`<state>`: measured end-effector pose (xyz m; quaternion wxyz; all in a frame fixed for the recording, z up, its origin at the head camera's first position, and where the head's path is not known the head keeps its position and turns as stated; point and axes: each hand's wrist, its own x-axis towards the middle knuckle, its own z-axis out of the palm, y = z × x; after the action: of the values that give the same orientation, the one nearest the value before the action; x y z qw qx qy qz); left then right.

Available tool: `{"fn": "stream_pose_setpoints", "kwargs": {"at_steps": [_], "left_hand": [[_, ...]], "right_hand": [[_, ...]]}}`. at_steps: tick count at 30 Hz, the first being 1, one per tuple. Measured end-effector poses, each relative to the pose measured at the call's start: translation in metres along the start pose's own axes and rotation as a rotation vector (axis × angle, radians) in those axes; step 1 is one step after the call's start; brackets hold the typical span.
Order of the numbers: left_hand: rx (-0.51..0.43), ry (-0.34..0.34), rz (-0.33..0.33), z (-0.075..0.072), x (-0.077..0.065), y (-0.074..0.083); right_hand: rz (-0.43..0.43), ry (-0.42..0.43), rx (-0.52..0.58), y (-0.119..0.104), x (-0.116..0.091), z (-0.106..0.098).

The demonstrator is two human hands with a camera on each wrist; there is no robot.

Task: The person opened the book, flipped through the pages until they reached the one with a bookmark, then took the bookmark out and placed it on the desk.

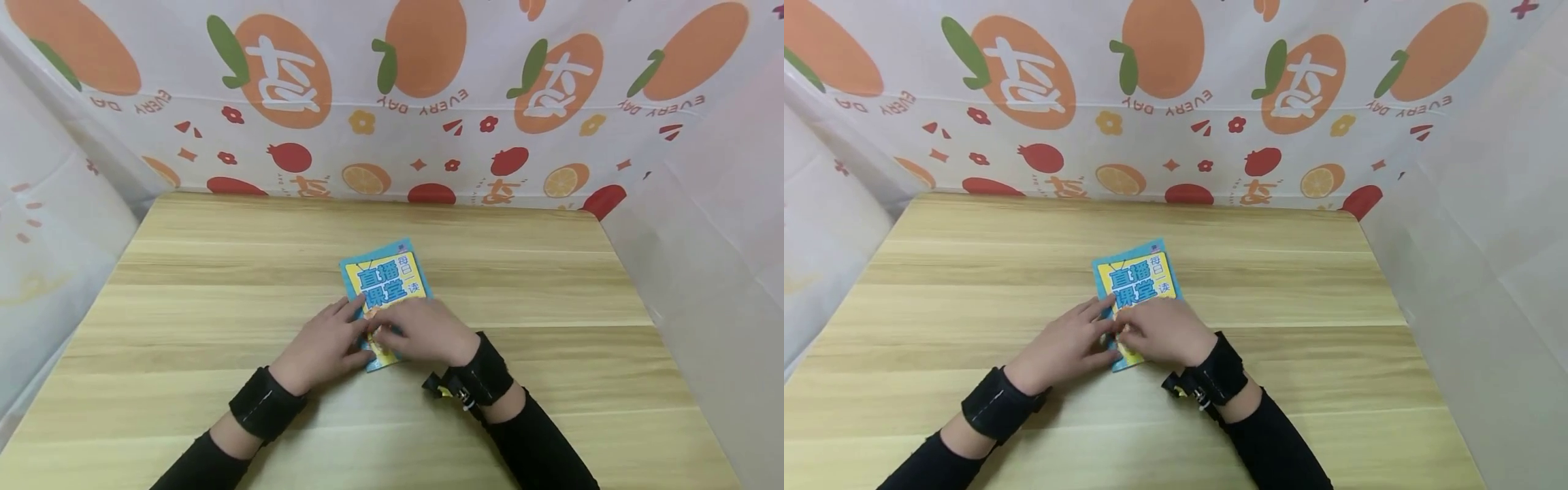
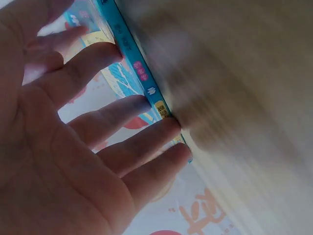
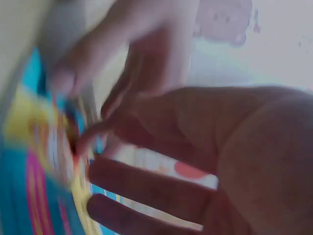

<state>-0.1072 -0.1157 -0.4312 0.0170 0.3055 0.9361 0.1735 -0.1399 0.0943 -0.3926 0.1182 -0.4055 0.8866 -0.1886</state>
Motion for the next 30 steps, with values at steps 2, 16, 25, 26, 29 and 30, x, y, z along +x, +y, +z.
{"fn": "stream_pose_setpoints", "kwargs": {"at_steps": [2,16,25,26,29,30], "left_hand": [[-0.003,-0.004,-0.013,-0.001,-0.001,0.002],[-0.091,-0.036,-0.002,0.003,-0.004,0.011],[-0.126,0.037,0.025,-0.009,0.000,0.009],[-0.125,0.087,0.026,-0.014,0.001,0.008],[-0.128,0.281,0.030,-0.030,0.001,0.011],[-0.135,0.345,0.031,-0.035,0.001,0.013]], "right_hand": [[0.081,0.067,-0.030,0.012,0.000,-0.004],[0.379,0.228,0.078,0.058,-0.012,-0.022],[0.188,0.332,0.208,0.032,-0.021,-0.039],[0.154,0.339,0.226,0.028,-0.022,-0.041],[0.059,0.321,0.246,0.016,-0.020,-0.042],[0.036,0.306,0.241,0.013,-0.019,-0.040]]}}
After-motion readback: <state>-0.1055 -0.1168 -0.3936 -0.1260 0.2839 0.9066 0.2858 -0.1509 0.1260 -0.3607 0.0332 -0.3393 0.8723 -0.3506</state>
